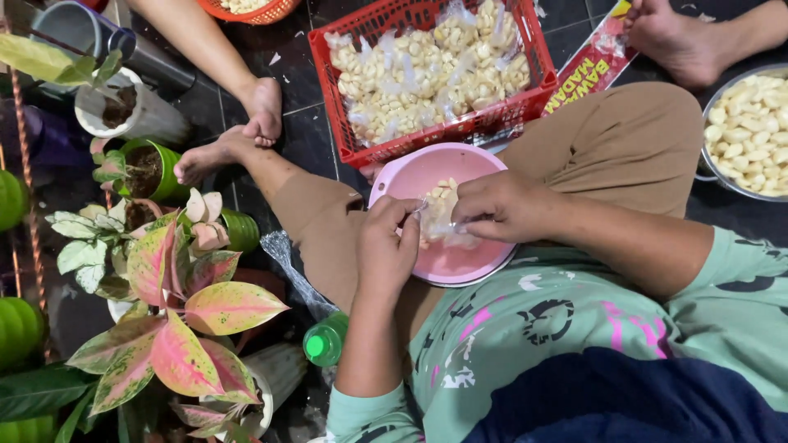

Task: A person is sitting on the floor, manually filling small plastic bags with peeled garlic cloves from a pink bowl.

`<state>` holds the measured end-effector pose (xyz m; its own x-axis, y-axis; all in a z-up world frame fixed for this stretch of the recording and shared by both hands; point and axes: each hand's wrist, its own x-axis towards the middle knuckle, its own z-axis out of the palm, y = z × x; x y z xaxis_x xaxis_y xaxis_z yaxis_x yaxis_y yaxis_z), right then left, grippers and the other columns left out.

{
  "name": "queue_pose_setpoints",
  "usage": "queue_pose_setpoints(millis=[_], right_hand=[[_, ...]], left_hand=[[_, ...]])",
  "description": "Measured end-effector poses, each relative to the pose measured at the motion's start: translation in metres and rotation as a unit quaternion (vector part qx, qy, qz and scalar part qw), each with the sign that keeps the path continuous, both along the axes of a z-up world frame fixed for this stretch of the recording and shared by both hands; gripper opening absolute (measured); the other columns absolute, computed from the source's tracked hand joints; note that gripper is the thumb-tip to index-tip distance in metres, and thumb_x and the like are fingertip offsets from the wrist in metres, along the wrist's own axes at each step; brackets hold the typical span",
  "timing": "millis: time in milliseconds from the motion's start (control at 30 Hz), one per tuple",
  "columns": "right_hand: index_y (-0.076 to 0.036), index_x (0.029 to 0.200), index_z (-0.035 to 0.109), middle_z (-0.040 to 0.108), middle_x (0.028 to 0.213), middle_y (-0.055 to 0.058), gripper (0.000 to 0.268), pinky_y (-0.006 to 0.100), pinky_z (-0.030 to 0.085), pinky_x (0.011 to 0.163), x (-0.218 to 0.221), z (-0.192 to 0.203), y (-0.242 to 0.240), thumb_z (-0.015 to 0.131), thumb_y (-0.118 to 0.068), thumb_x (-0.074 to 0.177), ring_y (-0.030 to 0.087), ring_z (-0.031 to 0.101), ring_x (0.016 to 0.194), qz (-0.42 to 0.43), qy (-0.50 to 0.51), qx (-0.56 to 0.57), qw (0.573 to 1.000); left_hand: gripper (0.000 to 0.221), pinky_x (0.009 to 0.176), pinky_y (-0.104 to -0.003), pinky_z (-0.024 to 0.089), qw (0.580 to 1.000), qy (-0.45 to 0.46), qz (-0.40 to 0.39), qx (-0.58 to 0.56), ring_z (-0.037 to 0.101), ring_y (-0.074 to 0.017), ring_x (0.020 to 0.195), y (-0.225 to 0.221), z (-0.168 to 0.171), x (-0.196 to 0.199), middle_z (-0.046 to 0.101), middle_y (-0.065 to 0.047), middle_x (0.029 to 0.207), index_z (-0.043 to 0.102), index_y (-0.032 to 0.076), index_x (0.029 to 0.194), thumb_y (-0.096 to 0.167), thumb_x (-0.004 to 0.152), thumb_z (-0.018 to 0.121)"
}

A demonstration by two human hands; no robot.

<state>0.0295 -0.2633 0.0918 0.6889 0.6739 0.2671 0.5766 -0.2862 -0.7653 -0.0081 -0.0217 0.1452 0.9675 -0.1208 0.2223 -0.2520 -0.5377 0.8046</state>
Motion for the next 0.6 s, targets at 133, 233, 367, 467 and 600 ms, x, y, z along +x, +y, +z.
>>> queue_pose_setpoints(millis=[133,233,367,467,600], right_hand=[[-0.021,0.096,0.074,0.065,0.084,0.001,0.010,0.041,0.059,0.068,0.002,0.029,0.001,0.073,-0.020,0.087,0.029,0.071,0.079,0.020,-0.040,-0.009,0.999],[-0.021,0.091,0.075,0.065,0.079,-0.002,0.004,0.038,0.059,0.065,-0.002,0.048,0.002,0.072,-0.023,0.088,0.025,0.071,0.075,0.002,-0.035,0.022,0.999],[-0.019,0.093,0.076,0.067,0.083,0.002,0.007,0.040,0.058,0.064,-0.010,0.063,0.004,0.073,-0.018,0.087,0.028,0.071,0.075,0.017,-0.028,0.063,0.997],[-0.018,0.095,0.075,0.063,0.091,0.005,0.007,0.040,0.057,0.064,-0.006,0.085,0.006,0.071,-0.017,0.089,0.028,0.069,0.074,0.013,-0.040,0.090,0.995],[-0.014,0.095,0.072,0.064,0.117,0.014,0.008,0.046,0.057,0.065,-0.006,0.129,0.017,0.070,-0.011,0.088,0.032,0.069,0.078,0.019,-0.079,0.104,0.991]], left_hand=[[0.015,0.070,-0.034,0.055,0.999,-0.031,-0.018,-0.012,0.066,-0.0264,0.076,0.000,0.024,0.003,0.063,-0.008,0.080,0.077,0.012,0.095,0.003,0.087,0.068],[0.016,0.070,-0.036,0.055,0.998,-0.033,-0.043,-0.019,0.066,-0.0325,0.083,0.000,0.031,0.003,0.067,-0.011,0.087,0.075,0.010,0.092,-0.001,0.087,0.064],[0.018,0.073,-0.031,0.054,0.995,0.040,-0.029,-0.089,0.068,-0.0234,0.086,-0.002,0.024,-0.007,0.072,-0.008,0.086,0.073,0.013,0.093,-0.001,0.089,0.062],[0.017,0.073,-0.030,0.054,0.992,0.007,-0.011,-0.124,0.067,-0.0188,0.081,-0.007,0.039,-0.011,0.075,-0.006,0.085,0.072,0.012,0.091,-0.001,0.091,0.062],[0.018,0.072,-0.029,0.054,0.985,-0.059,-0.022,-0.160,0.069,-0.0172,0.076,-0.016,0.059,-0.014,0.077,-0.006,0.085,0.073,0.011,0.088,-0.004,0.093,0.063]])
